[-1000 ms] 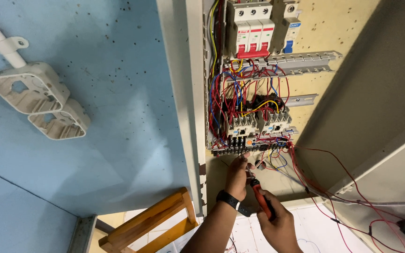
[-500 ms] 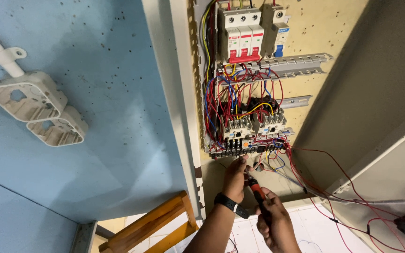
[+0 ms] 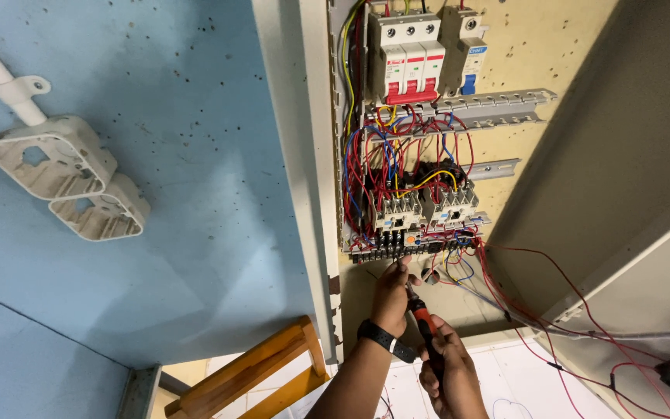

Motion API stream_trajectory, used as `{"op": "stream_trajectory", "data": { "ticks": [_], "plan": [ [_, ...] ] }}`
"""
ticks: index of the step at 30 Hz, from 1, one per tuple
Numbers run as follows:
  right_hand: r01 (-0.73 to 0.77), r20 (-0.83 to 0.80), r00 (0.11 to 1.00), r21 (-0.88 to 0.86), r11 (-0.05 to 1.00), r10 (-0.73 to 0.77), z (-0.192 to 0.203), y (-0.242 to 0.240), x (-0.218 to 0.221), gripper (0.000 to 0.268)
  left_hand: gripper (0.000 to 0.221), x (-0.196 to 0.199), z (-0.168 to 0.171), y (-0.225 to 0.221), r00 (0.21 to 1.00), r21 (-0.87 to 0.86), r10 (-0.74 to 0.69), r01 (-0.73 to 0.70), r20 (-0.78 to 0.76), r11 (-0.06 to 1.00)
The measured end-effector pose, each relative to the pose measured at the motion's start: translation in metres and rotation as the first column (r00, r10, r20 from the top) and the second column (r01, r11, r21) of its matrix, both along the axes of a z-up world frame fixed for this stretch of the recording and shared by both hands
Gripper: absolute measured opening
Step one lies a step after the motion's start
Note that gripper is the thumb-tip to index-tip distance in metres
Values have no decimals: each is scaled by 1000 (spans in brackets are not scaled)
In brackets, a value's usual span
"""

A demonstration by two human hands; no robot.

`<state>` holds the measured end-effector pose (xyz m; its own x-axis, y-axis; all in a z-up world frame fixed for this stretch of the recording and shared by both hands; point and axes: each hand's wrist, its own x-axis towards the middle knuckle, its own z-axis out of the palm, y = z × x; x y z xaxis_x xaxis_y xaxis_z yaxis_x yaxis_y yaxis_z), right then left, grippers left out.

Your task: Wiring and assembling components within an electrical control panel, including stripping wires and tightening terminal screws.

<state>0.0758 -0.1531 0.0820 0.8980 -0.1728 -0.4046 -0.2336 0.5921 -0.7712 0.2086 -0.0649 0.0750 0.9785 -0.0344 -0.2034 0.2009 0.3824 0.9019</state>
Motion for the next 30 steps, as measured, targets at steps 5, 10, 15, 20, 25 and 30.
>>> {"op": "stream_trajectory", "data": {
  "ticks": [5, 10, 15, 20, 25, 30],
  "plan": [
    [-11, -51, 999, 92, 996, 15, -9, -5, 5, 40, 51, -5, 8, 4, 1000, 51, -12, 12, -18, 999],
    [-169, 72, 984, 680, 714, 165, -64, -34, 22, 38, 54, -7, 14, 5, 998, 47, -19, 21, -53, 999],
    [-15, -45, 999, 181, 983, 24, 18, 0, 4, 38, 62, -8, 10, 6, 999, 37, -32, 33, -29, 999],
    [-21, 2, 1000, -493, 870, 25, 30, 6, -2, 53, 39, -3, -1, 3, 999, 49, 35, -33, -34, 998],
    [303, 238, 950, -857, -417, 201, -23, -3, -5, 72, 41, -10, 0, 5, 988, -24, 22, -26, -153, 999],
    [0, 73, 996, -516, 856, 43, 56, 15, -21, 53, 39, 0, -8, 6, 1000, 22, 5, -4, -30, 1000]
  ]
}}
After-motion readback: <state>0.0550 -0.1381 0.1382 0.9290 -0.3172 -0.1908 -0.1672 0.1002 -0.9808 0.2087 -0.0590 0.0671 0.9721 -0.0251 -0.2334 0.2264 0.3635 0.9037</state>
